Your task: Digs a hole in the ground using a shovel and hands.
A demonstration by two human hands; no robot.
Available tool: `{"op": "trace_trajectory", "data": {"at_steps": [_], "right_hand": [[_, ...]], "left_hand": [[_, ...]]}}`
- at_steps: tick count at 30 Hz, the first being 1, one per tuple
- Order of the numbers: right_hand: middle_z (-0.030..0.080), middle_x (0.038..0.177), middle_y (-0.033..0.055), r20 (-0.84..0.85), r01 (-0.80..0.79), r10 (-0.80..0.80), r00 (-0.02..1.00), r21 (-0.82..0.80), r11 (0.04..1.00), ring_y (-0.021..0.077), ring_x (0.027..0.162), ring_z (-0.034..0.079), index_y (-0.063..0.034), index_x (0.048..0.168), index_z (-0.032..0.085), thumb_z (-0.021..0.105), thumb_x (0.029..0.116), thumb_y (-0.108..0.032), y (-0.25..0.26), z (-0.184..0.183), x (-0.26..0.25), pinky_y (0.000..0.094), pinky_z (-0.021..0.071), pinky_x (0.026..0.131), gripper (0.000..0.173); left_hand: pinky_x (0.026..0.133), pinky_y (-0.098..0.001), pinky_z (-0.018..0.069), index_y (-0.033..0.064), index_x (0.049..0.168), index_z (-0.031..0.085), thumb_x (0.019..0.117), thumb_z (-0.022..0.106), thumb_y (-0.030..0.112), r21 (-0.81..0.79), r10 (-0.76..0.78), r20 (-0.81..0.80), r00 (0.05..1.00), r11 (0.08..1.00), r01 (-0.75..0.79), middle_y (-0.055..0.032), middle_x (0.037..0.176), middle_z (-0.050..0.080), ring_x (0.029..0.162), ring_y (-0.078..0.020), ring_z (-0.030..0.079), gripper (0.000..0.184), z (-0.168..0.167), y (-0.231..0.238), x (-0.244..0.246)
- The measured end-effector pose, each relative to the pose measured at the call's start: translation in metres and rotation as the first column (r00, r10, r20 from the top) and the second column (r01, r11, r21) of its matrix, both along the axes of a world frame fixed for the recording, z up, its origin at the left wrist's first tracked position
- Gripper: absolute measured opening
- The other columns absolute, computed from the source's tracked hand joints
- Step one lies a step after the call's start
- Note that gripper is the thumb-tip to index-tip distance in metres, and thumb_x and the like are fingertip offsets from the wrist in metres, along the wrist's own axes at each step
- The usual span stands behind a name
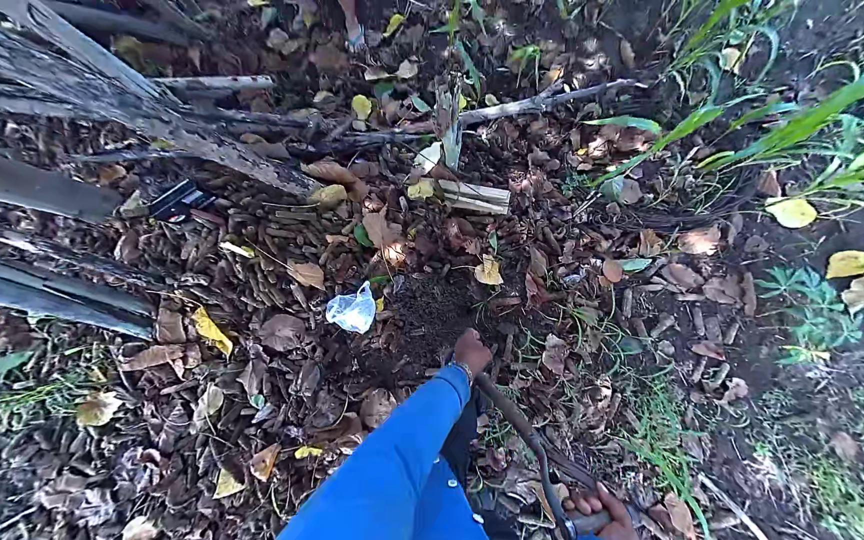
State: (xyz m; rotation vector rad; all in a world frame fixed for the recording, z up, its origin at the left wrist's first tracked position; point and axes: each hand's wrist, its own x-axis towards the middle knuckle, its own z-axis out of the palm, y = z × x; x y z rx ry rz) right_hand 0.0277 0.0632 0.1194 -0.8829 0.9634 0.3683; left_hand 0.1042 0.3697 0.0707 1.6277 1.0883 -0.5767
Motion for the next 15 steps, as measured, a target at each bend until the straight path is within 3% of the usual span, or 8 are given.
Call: {"op": "trace_trajectory", "data": {"at_steps": [3, 7, 9, 12, 15], "right_hand": [[0.056, 0.048, -0.0033, 0.021, -0.011, 0.011, 1.0, 0.003, 1.0, 0.0111, 0.041, 0.055, -0.0194, 0.063, 0.054, 0.03, 0.1074, -0.024, -0.038, -0.013, -0.057, 0.0315, 0.0537, 0.048, 0.051], [0.057, 0.048, -0.0035, 0.095, -0.017, 0.012, 0.995, 0.057, 0.998, 0.0114, 0.042, 0.056, -0.0187, 0.064, 0.054, 0.026, 0.1076, -0.025, -0.084, -0.045, -0.128, 0.0324, 0.0551, 0.051, 0.052], [0.056, 0.048, -0.0034, 0.123, 0.028, -0.036, 0.992, 0.069, 0.997, 0.0115, 0.041, 0.056, -0.0182, 0.064, 0.055, 0.028, 0.1067, -0.025, -0.081, -0.059, -0.161, 0.0319, 0.0538, 0.048, 0.051], [0.052, 0.046, -0.0038, 0.128, 0.107, -0.112, 0.985, 0.044, 0.993, 0.0116, 0.038, 0.053, -0.0192, 0.062, 0.053, 0.034, 0.1022, -0.023, -0.058, -0.065, -0.21, 0.0313, 0.0505, 0.043, 0.044], [0.052, 0.046, -0.003, 0.115, 0.082, -0.091, 0.989, 0.083, 0.993, 0.0126, 0.038, 0.054, -0.0177, 0.064, 0.052, 0.034, 0.1031, -0.023, -0.034, -0.055, -0.242, 0.0329, 0.0523, 0.044, 0.044]], "left_hand": [[0.092, -0.0484, 0.0579, -0.004, 0.134, 0.055, 0.0848, 0.072, 0.0, 0.053, 0.155, 0.107, 0.982, 0.985, -0.161, -0.0222, 0.123, 0.066, 0.11, -0.0323, 0.068, 0.053, 0.009, 0.006, -0.028], [0.09, -0.0468, 0.0589, -0.0046, 0.129, 0.058, 0.0791, 0.079, 0.001, 0.066, 0.228, 0.252, 0.94, 0.965, -0.252, -0.0205, 0.117, 0.068, 0.105, -0.0297, 0.069, 0.055, -0.028, -0.05, -0.099], [0.089, -0.0491, 0.0589, -0.0045, 0.128, 0.06, 0.0782, 0.079, 0.001, 0.044, 0.21, 0.226, 0.951, 0.973, -0.225, -0.022, 0.116, 0.067, 0.103, -0.0318, 0.069, 0.053, -0.052, -0.103, -0.144], [0.092, -0.0519, 0.0554, -0.0057, 0.125, 0.061, 0.0817, 0.081, 0.008, -0.046, 0.186, 0.124, 0.975, 0.982, -0.182, -0.0239, 0.114, 0.066, 0.104, -0.0347, 0.066, 0.049, -0.06, -0.185, -0.223], [0.091, -0.0514, 0.0555, -0.0025, 0.122, 0.064, 0.0913, 0.074, 0.02, -0.072, 0.157, 0.119, 0.98, 0.986, -0.149, -0.0208, 0.112, 0.069, 0.103, -0.032, 0.068, 0.039, -0.048, -0.204, -0.285]]}}
